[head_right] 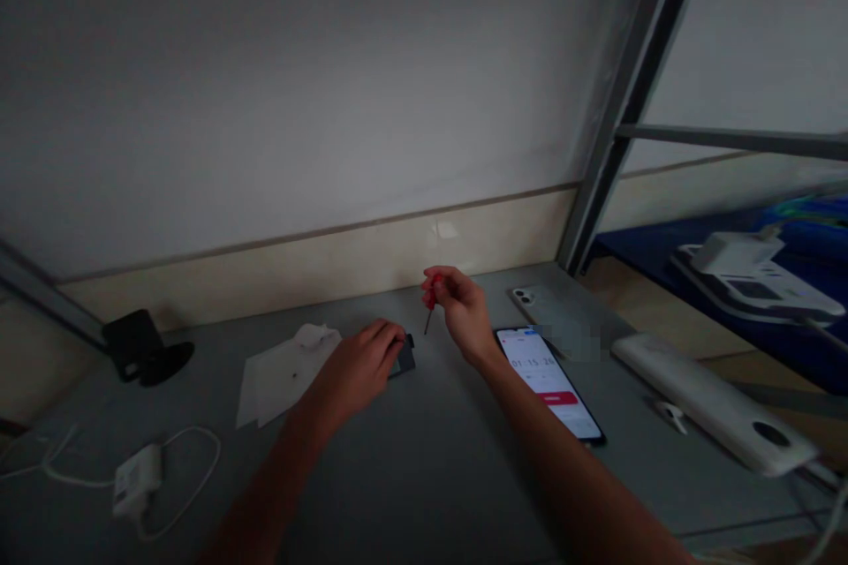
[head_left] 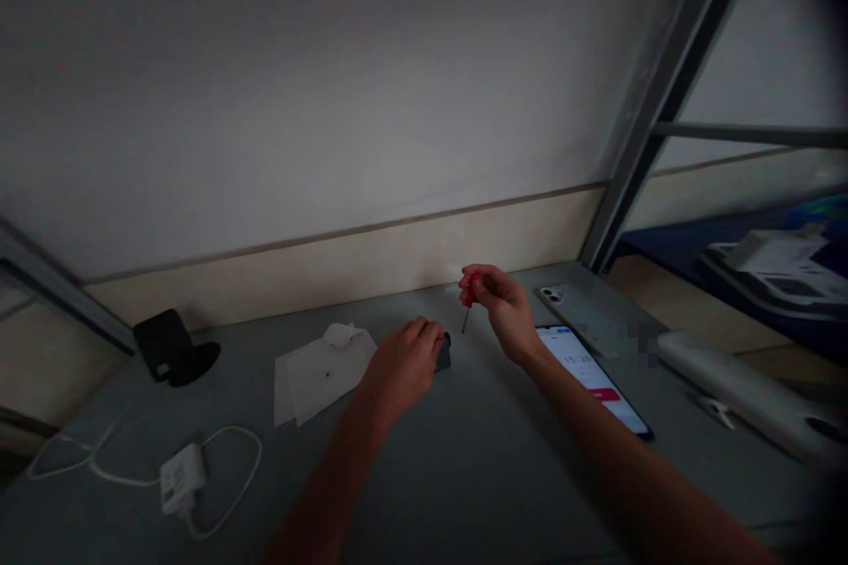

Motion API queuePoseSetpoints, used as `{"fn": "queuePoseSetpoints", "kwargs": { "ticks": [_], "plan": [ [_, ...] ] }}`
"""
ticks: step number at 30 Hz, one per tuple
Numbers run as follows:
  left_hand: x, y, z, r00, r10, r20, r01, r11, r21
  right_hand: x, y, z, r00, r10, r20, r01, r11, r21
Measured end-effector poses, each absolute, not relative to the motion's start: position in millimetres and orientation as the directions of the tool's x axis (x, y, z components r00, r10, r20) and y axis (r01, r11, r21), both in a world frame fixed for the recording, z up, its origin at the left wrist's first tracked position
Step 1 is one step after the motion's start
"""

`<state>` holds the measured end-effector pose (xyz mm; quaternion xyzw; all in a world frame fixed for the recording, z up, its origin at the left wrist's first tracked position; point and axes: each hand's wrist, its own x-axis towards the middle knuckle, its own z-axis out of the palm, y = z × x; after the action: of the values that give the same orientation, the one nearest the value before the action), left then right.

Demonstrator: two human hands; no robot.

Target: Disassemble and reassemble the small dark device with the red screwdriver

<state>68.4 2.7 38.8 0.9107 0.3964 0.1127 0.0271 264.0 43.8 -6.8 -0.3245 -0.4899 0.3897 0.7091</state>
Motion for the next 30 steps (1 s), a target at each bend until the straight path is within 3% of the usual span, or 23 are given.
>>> {"fn": "queuePoseSetpoints", "kwargs": {
  "ticks": [3, 10, 22, 30],
  "plan": [
    [68.3, 7.1, 51.6, 0.694, 0.712, 0.106, 0.701, -0.702, 0.128, 266.9, 49.7, -13.8, 0.221, 0.879, 0.422, -0.221, 0.466, -0.856],
    [68.4, 26.1, 67.6, 0.802, 0.597, -0.001, 0.596, -0.802, -0.027, 271.6, 55.5, -18.3, 0.249, 0.882, 0.399, -0.206, 0.451, -0.868],
    [76.4, 33.2, 69.8, 0.880, 0.472, -0.042, 0.445, -0.854, -0.269, 269.9, 58.6, -21.2, 0.233, 0.880, 0.415, -0.215, 0.462, -0.860],
    [89.5, 26.5, 75.2, 0.921, 0.380, -0.085, 0.343, -0.896, -0.283, 271.4, 62.0, -25.2, 0.233, 0.884, 0.406, -0.187, 0.450, -0.873]
  ]
}}
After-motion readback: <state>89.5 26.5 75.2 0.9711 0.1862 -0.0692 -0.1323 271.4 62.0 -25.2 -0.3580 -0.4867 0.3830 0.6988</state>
